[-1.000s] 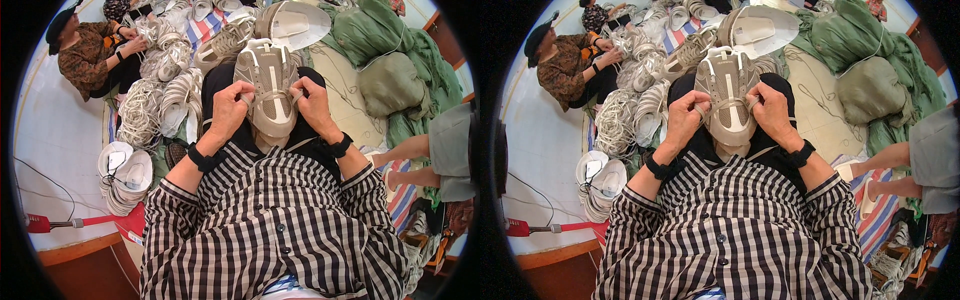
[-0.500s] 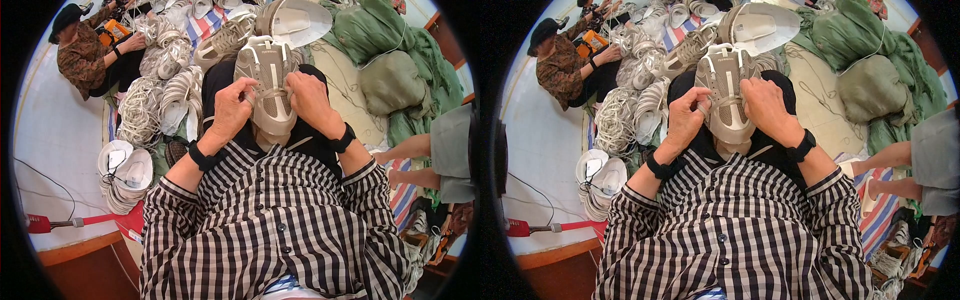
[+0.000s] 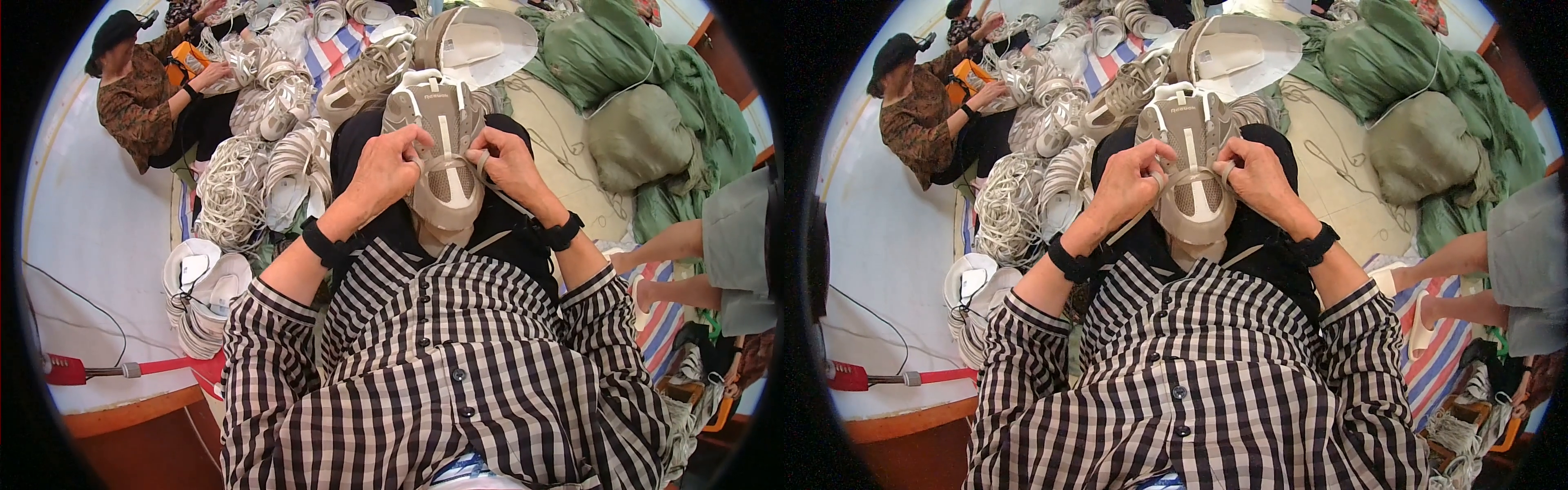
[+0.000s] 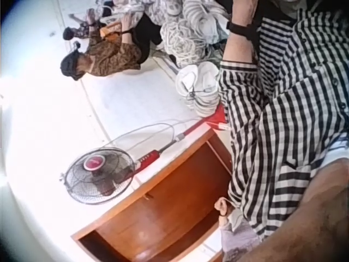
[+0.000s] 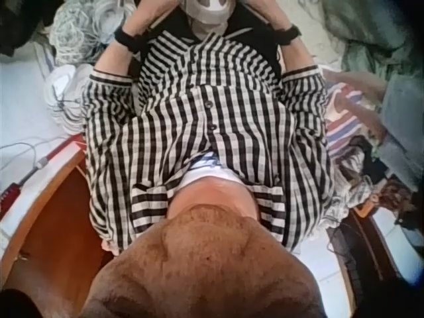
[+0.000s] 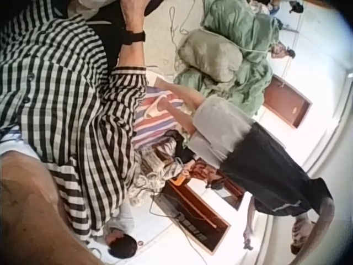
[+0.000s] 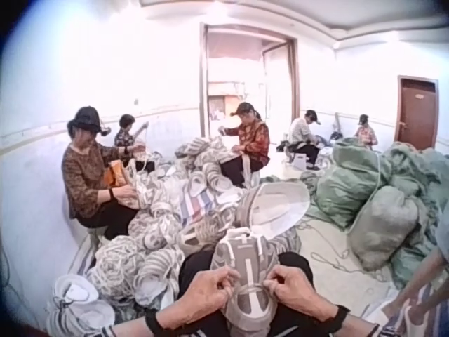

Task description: Manually lacing and assembling shoe components in a manufacturing setting.

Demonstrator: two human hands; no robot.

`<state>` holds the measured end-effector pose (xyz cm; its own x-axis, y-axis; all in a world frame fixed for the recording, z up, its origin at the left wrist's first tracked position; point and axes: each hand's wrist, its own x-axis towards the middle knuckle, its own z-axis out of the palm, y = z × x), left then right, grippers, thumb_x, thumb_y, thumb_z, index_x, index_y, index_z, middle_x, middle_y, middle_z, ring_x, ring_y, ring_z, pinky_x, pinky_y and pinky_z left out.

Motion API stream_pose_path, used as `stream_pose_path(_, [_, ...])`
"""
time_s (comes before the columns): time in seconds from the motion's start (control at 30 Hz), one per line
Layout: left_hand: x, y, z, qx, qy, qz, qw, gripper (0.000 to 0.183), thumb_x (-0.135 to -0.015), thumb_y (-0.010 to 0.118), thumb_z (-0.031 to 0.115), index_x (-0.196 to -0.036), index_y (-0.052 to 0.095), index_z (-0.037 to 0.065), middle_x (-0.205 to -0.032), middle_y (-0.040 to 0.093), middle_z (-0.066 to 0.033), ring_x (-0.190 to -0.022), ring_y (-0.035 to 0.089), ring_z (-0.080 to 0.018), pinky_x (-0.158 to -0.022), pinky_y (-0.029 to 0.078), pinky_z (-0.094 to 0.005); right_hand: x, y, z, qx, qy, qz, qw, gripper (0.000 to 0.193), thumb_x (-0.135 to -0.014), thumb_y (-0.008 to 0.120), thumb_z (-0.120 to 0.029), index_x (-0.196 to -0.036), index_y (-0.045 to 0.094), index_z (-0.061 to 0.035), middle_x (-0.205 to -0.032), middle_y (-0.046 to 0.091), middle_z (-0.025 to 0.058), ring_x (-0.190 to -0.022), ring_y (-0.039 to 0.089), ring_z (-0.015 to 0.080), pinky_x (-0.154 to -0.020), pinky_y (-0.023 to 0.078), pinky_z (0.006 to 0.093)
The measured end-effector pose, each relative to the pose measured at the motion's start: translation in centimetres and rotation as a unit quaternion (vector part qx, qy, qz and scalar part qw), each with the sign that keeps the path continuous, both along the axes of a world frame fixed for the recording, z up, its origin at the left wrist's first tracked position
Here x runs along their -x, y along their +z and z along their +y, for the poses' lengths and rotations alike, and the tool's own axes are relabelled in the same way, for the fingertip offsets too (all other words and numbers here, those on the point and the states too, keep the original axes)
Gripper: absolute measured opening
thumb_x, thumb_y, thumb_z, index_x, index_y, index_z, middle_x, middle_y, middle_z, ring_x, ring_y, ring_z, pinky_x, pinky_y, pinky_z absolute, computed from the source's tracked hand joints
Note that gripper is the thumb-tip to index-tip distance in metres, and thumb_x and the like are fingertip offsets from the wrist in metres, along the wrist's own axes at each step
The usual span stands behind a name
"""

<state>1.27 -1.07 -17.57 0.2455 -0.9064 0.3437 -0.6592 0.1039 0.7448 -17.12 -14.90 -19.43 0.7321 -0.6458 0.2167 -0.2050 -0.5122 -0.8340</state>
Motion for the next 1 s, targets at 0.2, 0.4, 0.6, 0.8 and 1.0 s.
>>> stream_pose_path(0.2, [1.4, 2.4, -2.3, -0.057, -0.125, -0.178, 0.974, 0.024, -0.071, 0.057, 0.006, -0.094, 0.057, 0.003, -0.08, 0.063, -0.0237, -0.081, 0.06, -0.0449, -0.069, 0.046, -0.0521, 1.7, 0.1, -0.1, 0.117, -0.023, -0.014, 0.993, 0.009, -0.08, 0.064, -0.009, -0.08, 0.062, -0.0004, -0.069, 0.06, 0.0074, -0.065, 0.057, 0.015, -0.059, 0.046, 0.0312])
stream_pose_path(0.4, [-3.6, 0.0, -3.3, -0.14, -0.186, 0.021, 0.972, 0.02, -0.075, 0.055, 0.004, -0.095, 0.059, 0.001, -0.075, 0.064, -0.0112, -0.072, 0.062, -0.0183, -0.067, 0.048, -0.0313, -0.3, -0.1, 2.1, 0.144, -0.024, 0.038, 0.989, 0.017, -0.066, 0.06, -0.018, -0.079, 0.065, -0.0073, -0.079, 0.065, 0.0199, -0.079, 0.064, 0.0397, -0.067, 0.051, 0.048])
stream_pose_path(0.6, [0.9, 0.2, -1.1, 0.008, -0.137, -0.229, 0.964, 0.027, -0.066, 0.048, -0.002, -0.092, 0.053, 0.001, -0.067, 0.052, -0.0186, -0.062, 0.055, -0.0373, -0.06, 0.044, -0.0371, -0.7, -1.8, 2.1, 0.172, -0.109, -0.045, 0.978, 0.006, -0.065, 0.055, -0.004, -0.071, 0.057, -0.0039, -0.07, 0.06, 0.02, -0.072, 0.059, 0.0438, -0.059, 0.042, 0.0525])
stream_pose_path(0.8, [-1.9, -1.3, -3.5, -0.034, -0.162, 0.171, 0.971, 0.024, -0.069, 0.047, -0.007, -0.091, 0.052, 0.002, -0.064, 0.047, -0.0013, -0.056, 0.044, -0.0086, -0.051, 0.033, -0.0262, -1.8, -1.9, 0.8, 0.159, -0.127, -0.062, 0.977, 0.006, -0.066, 0.057, -0.006, -0.071, 0.061, -0.0042, -0.072, 0.062, 0.019, -0.075, 0.06, 0.0418, -0.061, 0.044, 0.0501])
stream_pose_path(1.0, [-1.2, -0.7, -3.4, 0.036, -0.116, -0.155, 0.98, 0.025, -0.067, 0.047, -0.006, -0.09, 0.052, 0.001, -0.057, 0.042, -0.0061, -0.052, 0.045, -0.0166, -0.052, 0.037, -0.0319, -2.7, -2.2, 0.4, 0.136, -0.135, -0.052, 0.98, 0.007, -0.068, 0.059, -0.008, -0.071, 0.062, -0.0039, -0.075, 0.062, 0.019, -0.075, 0.061, 0.0403, -0.061, 0.045, 0.0483])
